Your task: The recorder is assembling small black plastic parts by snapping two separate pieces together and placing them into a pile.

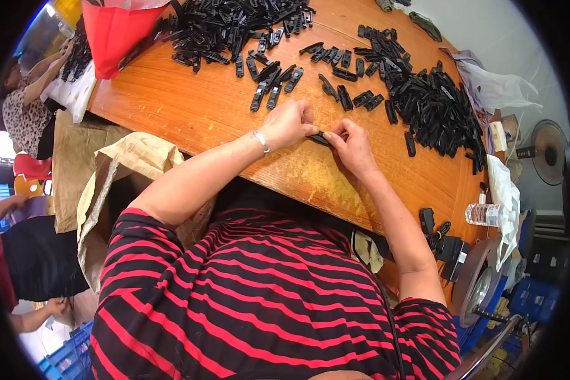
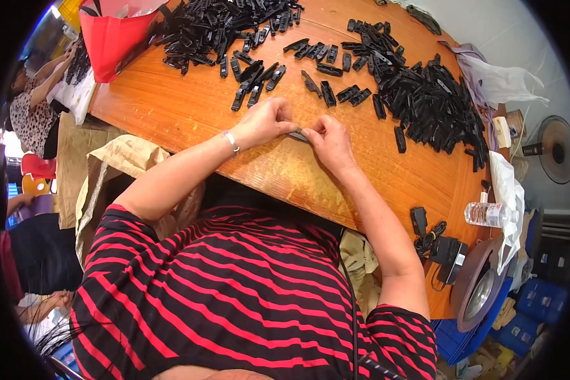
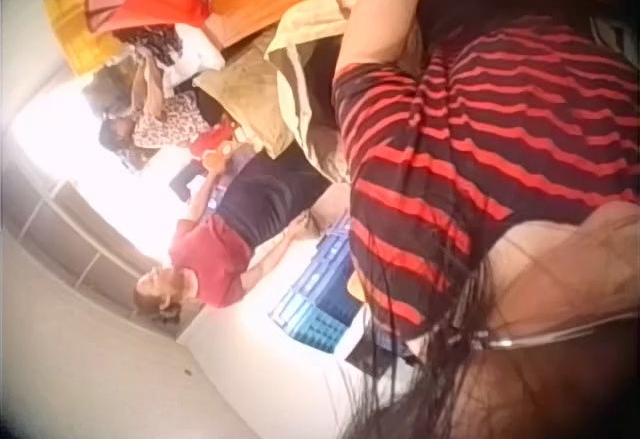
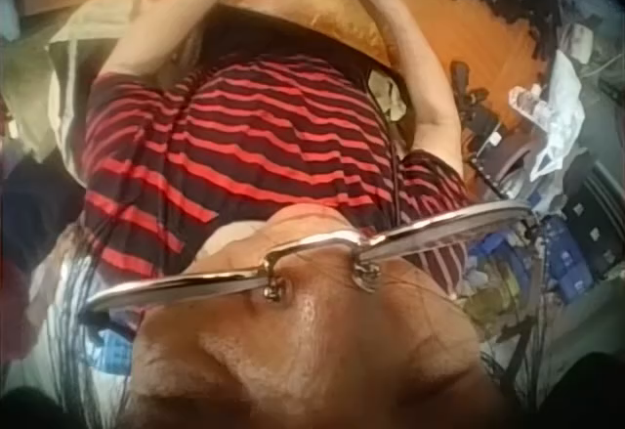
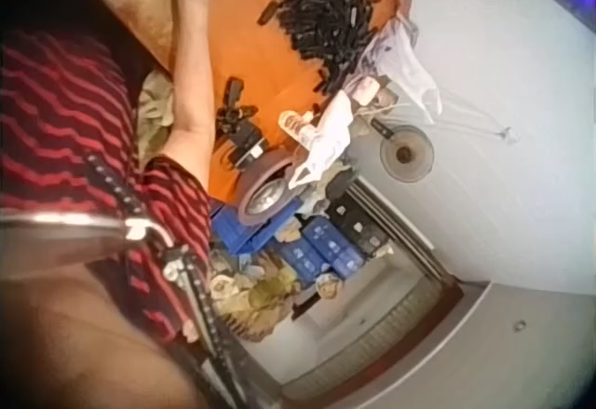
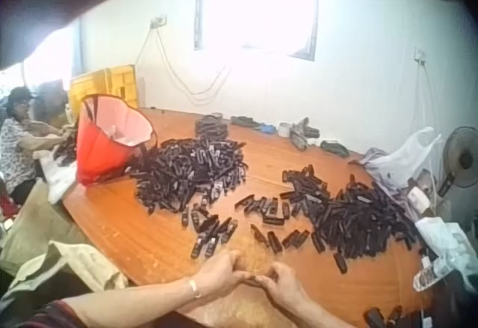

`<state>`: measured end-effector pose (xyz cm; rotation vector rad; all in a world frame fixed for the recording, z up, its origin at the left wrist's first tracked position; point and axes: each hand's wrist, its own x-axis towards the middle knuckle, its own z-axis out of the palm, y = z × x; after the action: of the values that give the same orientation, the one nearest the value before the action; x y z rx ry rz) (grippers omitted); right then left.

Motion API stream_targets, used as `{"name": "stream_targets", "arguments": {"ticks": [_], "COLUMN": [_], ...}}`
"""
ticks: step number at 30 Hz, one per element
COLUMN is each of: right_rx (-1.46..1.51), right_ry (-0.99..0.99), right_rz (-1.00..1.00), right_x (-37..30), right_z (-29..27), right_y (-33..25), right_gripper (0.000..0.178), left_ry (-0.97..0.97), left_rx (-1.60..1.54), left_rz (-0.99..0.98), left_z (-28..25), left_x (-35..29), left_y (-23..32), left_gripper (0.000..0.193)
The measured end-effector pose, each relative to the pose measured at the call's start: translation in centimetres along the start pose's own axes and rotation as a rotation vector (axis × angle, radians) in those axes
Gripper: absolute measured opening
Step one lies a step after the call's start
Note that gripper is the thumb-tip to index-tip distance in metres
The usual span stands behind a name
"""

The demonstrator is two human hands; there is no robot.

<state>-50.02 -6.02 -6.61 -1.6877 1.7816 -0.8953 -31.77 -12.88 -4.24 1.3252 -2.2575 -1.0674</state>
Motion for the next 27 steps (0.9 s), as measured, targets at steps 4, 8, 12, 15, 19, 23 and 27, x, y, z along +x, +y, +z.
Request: {"name": "stream_targets", "arguments": {"ticks": [4,8,12,15,19,23,27], "right_rx": [0.173,0.188,0.47,0.407,0.486,0.631,0.542], "right_ry": [0.014,0.042,-0.211,-0.196,-0.21,-0.33,-0.404], "right_rz": [0.048,-0.035,0.215,0.132,0.091,0.138,0.057], "right_x": [-1.6,-2.3,-2.9,-3.2,-4.0,-4.0,-3.8], "right_z": [-0.7,-1.0,-2.5,-2.2,-1.3,-0.7,-0.4], "right_y": [-1.1,-2.1,-4.1,-4.0,-5.0,-6.8,-7.4], "right_gripper": [0.02,0.018,0.017,0.018,0.018,0.019,0.02], "left_ry": [-0.125,-0.326,-0.311,-0.355,-0.365,-0.282,-0.201], "left_rx": [-0.354,-0.646,-0.53,-0.586,-0.58,-0.43,-0.506], "left_rz": [-0.097,-0.141,-0.127,-0.169,-0.16,-0.132,-0.107], "left_z": [0.4,0.0,-0.9,-1.3,-2.6,-4.3,-3.8], "left_x": [-0.9,-1.9,-2.8,-3.7,-5.2,-7.0,-8.7], "left_y": [-0.5,0.0,1.2,1.7,1.4,1.3,-0.4], "left_gripper": [0.028,0.031,0.028,0.026,0.024,0.023,0.022]}}
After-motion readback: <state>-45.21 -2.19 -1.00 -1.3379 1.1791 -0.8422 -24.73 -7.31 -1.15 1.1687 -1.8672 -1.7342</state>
